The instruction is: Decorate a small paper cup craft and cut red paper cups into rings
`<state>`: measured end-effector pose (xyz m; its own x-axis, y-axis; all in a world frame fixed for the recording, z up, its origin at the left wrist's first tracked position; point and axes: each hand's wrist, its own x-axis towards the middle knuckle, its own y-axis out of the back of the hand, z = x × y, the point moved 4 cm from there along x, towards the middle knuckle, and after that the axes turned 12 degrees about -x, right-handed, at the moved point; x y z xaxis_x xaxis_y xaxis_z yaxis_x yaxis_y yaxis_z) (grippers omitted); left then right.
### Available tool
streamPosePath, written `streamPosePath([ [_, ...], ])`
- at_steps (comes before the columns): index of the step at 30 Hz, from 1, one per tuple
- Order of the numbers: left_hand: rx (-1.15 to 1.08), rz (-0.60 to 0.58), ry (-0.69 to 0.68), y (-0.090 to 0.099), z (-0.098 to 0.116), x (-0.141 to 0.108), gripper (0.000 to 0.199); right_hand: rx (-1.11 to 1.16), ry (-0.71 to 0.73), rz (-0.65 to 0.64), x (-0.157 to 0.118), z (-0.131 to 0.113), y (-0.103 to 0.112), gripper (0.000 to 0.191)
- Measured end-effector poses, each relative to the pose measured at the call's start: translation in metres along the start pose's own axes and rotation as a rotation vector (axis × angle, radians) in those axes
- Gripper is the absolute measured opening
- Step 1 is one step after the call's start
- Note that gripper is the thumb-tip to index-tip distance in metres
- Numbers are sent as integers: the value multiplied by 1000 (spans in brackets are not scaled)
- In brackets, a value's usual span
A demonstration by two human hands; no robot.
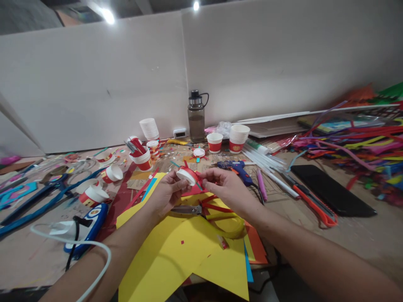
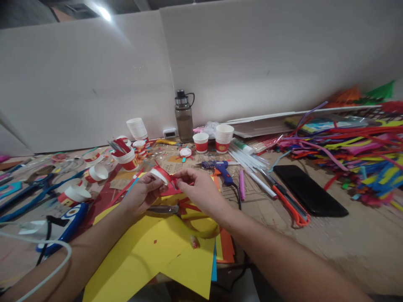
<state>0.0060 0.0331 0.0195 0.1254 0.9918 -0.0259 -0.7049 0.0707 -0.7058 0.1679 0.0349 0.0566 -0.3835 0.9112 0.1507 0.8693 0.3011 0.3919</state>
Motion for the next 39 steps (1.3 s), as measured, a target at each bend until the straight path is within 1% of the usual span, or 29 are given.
streamPosePath([
  [3,51,-38,-21,2,2,0,27,-150,83,52,-5,-9,3,16],
  [6,112,-67,-51,2,5,-2,32,-371,233,191,-11,-18,8,14],
  [8,137,-65,-67,3,6,-3,32,-492,353,260,-15,-22,9,16],
  [10,151,-58,-89,2,7,-3,29,-585,454,283,-18,-25,9,21],
  [13,164,-50,-131,0,9,-3,25,-734,533,282,-21,-26,8,25],
  [18,163,-44,-174,0,12,-2,24,-959,561,259,-24,-27,5,22],
  [24,155,-60,-181,3,13,-1,26,-1059,571,268,-27,-28,4,14],
  [29,188,-59,-194,1,14,-2,23,-1067,574,247,-27,-29,4,15],
  [39,221,-88,-186,10,10,3,23,-982,595,277,-26,-28,4,15],
])
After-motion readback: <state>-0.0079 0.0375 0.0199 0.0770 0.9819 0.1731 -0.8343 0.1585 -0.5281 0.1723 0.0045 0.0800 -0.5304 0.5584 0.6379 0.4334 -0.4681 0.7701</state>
